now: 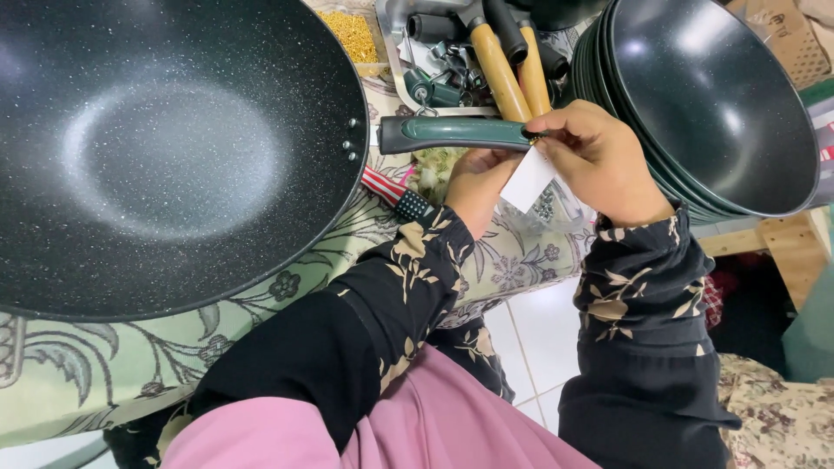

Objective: The person assembles a handle onto a wok using a screwdriver, attaches a label, and then wipes the interior of the pan with a cloth.

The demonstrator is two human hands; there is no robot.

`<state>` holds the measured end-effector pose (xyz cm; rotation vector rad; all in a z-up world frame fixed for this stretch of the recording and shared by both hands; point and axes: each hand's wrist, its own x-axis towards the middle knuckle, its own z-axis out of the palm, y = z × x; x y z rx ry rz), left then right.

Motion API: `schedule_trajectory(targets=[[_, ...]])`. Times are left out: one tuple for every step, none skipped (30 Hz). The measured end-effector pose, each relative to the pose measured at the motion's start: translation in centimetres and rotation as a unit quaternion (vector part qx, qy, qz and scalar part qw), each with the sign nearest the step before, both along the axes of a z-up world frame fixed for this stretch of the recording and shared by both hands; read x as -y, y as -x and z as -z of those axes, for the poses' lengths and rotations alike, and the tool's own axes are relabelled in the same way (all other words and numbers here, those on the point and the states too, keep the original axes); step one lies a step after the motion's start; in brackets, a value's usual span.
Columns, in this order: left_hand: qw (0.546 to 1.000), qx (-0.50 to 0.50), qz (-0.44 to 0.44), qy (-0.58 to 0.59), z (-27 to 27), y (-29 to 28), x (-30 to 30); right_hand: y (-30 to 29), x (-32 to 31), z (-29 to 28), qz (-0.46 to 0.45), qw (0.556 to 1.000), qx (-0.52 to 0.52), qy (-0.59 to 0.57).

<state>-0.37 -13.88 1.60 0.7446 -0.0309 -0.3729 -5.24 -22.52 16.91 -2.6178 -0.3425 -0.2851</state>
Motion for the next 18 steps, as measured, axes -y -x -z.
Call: schedule_trajectory(targets=[[1.0, 0.0, 0.0, 0.0, -0.1, 0.0, -0.1, 0.0, 0.1, 0.0, 0.0, 1.0, 0.0, 0.0], [1.0, 0.004, 0.0, 0.015, -0.1, 0.1, -0.2, 0.0, 0.2, 0.1, 0.012, 1.0, 0.0, -0.004], [1.0, 0.007, 0.0, 0.031, -0.1, 0.1, -0.4, 0.0, 0.3, 0.1, 0.023, 1.0, 0.0, -0.007], [0.999, 0.008, 0.0, 0.031, 0.2, 0.0, -0.2, 0.1, 0.2, 0.1, 0.023, 1.0, 0.0, -0.007], [0.999, 0.011, 0.005, 0.034, 0.5, -0.1, -0.1, 0.1, 0.1, 0.1, 0.021, 1.0, 0.011, -0.017], [0.999, 0.014, 0.011, 0.037, 0.8, 0.0, 0.0, 0.2, 0.0, 0.2, 0.019, 0.999, 0.02, -0.029], [0.999, 0.013, 0.011, 0.036, 1.0, 0.0, 0.2, 0.3, 0.2, 0.5, 0.02, 0.999, 0.019, -0.029], [0.999, 0.006, 0.016, 0.044, 1.1, -0.1, 0.3, 0.2, 0.5, 0.8, 0.021, 0.999, 0.027, -0.032], [0.998, -0.001, 0.021, 0.052, 1.3, -0.2, 0.4, 0.1, 0.7, 1.1, 0.022, 0.999, 0.036, -0.035], [0.998, 0.0, 0.021, 0.052, 0.5, 0.0, 0.0, 0.3, 0.6, 1.1, 0.022, 0.999, 0.036, -0.035], [0.998, -0.01, 0.013, 0.054, -0.2, 0.2, -0.5, 0.5, 0.4, 1.2, 0.026, 0.998, 0.043, -0.046], [0.998, -0.022, 0.004, 0.056, -0.9, 0.5, -0.9, 0.6, 0.3, 1.3, 0.029, 0.997, 0.049, -0.057], [0.998, -0.024, 0.002, 0.057, -1.0, 0.5, -0.9, 1.0, 0.3, 1.4, 0.028, 0.997, 0.047, -0.057], [0.998, -0.036, 0.006, 0.057, -1.1, 0.4, -1.0, 1.2, 0.2, 1.4, 0.032, 0.996, 0.05, -0.067], [0.997, -0.047, 0.011, 0.058, -1.2, 0.4, -1.0, 1.5, 0.2, 1.5, 0.037, 0.995, 0.053, -0.077], [0.997, -0.048, 0.01, 0.058, -1.7, 0.5, -1.1, 1.6, 0.3, 2.0, 0.036, 0.995, 0.051, -0.077], [0.995, -0.069, 0.004, 0.066, -2.2, 0.6, -1.2, 1.7, 0.4, 2.4, 0.017, 0.992, 0.075, -0.103], [0.993, -0.088, -0.001, 0.076, -2.8, 0.7, -1.3, 1.8, 0.6, 2.8, 0.0, 0.987, 0.1, -0.128]])
